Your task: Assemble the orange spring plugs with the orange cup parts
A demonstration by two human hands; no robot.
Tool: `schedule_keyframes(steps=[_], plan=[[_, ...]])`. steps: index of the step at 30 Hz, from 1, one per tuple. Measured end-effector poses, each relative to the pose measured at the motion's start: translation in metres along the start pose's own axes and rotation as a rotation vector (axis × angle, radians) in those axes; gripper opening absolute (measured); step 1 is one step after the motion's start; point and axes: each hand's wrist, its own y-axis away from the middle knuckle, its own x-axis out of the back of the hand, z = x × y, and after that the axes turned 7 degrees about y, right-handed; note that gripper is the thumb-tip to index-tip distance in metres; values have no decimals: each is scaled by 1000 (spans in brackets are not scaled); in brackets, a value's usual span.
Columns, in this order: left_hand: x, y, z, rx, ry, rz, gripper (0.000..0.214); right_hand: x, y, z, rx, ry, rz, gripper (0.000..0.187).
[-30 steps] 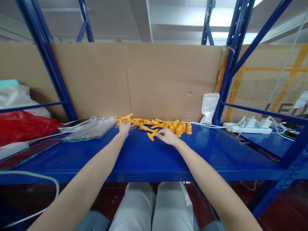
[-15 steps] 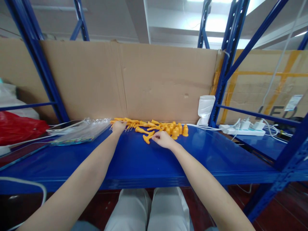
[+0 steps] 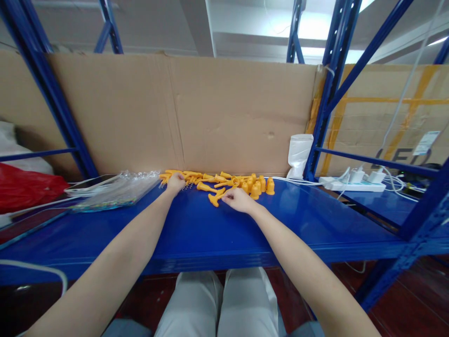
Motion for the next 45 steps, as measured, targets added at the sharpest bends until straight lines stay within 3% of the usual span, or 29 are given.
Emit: schedule_keyframes(steps=[8, 16, 25, 30, 34, 40, 45], plan=[[-8, -1, 2, -40, -3, -124, 42, 2, -2, 2, -2, 30, 6, 28], [-9, 12, 1, -153, -339, -176, 58, 3, -1, -1, -7, 36, 9, 26], [-4, 20, 5, -251, -440, -173, 48, 5, -1, -1, 1, 57, 0, 25], [-4, 23, 19, -503, -432, -179, 45, 6, -1, 0, 40, 80, -2, 27], [-12, 31, 35, -669, -448, -315, 43, 8, 0, 1, 40, 108, 12, 26], [-22, 49, 54, -702, -459, -535, 40, 11, 0, 4, 25, 144, 33, 25], [-18, 55, 54, -664, -393, -483, 28, 10, -1, 8, 31, 159, 51, 22]])
